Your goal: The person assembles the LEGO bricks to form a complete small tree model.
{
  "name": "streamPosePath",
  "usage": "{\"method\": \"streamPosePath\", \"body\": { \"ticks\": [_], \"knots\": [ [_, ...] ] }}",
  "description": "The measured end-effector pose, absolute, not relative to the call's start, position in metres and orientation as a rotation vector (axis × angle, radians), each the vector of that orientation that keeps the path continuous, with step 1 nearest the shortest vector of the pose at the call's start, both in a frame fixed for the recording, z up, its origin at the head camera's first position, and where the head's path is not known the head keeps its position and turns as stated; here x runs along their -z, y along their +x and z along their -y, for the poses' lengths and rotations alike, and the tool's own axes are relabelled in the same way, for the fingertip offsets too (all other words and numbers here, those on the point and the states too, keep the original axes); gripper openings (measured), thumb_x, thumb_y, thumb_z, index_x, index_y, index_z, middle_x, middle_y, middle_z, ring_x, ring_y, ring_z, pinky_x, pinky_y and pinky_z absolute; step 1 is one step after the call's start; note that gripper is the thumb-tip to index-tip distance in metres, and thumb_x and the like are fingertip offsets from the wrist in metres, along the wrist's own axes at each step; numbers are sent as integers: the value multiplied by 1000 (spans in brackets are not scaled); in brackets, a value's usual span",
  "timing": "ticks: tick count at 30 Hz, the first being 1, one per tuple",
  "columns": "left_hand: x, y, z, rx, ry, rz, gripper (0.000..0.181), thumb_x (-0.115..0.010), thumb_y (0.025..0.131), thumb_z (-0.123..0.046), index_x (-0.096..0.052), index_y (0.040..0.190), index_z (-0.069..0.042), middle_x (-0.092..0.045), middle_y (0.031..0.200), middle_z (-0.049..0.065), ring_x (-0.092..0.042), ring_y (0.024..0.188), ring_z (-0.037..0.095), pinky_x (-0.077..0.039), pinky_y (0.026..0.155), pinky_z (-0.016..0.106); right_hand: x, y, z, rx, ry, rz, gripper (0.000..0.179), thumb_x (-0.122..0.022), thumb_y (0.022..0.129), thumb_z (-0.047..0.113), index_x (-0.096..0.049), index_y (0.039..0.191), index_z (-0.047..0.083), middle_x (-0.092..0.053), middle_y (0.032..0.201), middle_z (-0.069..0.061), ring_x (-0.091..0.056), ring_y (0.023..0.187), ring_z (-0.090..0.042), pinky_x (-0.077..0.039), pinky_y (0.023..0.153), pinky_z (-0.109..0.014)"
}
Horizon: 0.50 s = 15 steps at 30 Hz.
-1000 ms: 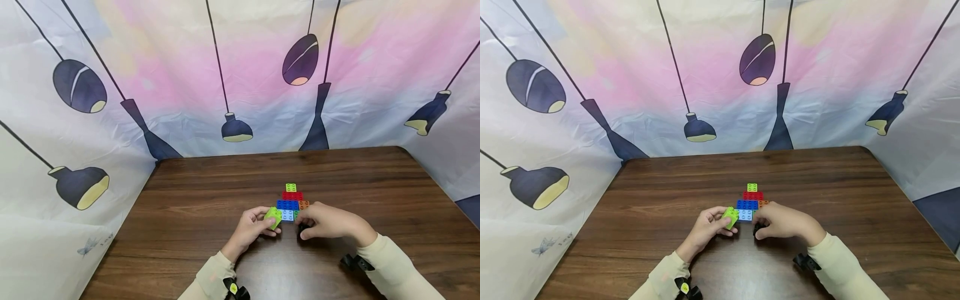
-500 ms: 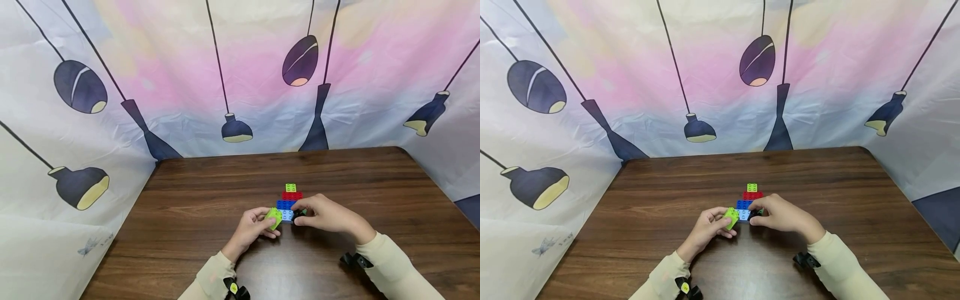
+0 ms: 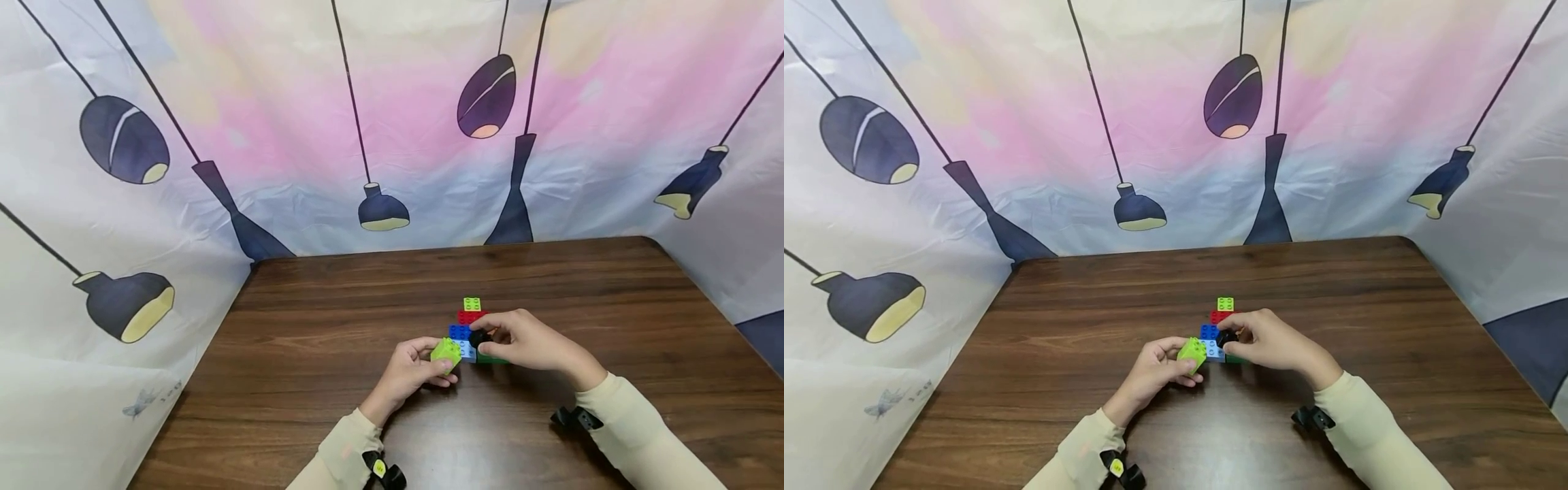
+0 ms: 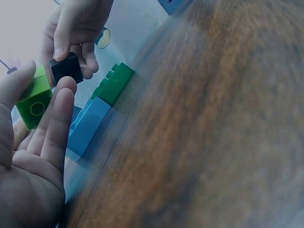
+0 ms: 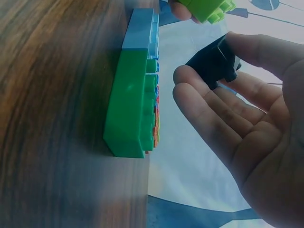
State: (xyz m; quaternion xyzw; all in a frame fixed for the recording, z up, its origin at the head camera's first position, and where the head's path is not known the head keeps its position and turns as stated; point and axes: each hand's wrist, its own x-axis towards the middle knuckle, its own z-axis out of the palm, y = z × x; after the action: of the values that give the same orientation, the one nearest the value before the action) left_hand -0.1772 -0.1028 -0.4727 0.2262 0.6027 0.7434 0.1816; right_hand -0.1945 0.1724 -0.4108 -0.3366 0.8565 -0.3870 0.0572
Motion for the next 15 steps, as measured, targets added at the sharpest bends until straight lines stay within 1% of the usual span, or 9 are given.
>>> {"method": "streamPosePath", "body": {
  "ticks": [6, 15],
  "knots": [
    [475, -178, 104, -2101, 649, -1710, 46, -72, 100, -5, -56, 136, 19, -75, 107, 5, -78, 79, 17, -65, 72, 31, 412, -193, -169, 1199, -1000, -2591, 38, -73, 101, 16, -68, 134, -2, -74, 123, -8, -71, 99, -15, -61, 80, -30],
    [475, -179, 104, -2099, 628, -1731, 45, -71, 101, -4, -56, 136, 19, -74, 106, 6, -78, 77, 16, -65, 72, 30, 412, -194, -168, 1203, -997, -2623, 38, -72, 102, 18, -68, 135, -1, -74, 123, -8, -72, 99, -17, -60, 79, -31]
  ]
}}
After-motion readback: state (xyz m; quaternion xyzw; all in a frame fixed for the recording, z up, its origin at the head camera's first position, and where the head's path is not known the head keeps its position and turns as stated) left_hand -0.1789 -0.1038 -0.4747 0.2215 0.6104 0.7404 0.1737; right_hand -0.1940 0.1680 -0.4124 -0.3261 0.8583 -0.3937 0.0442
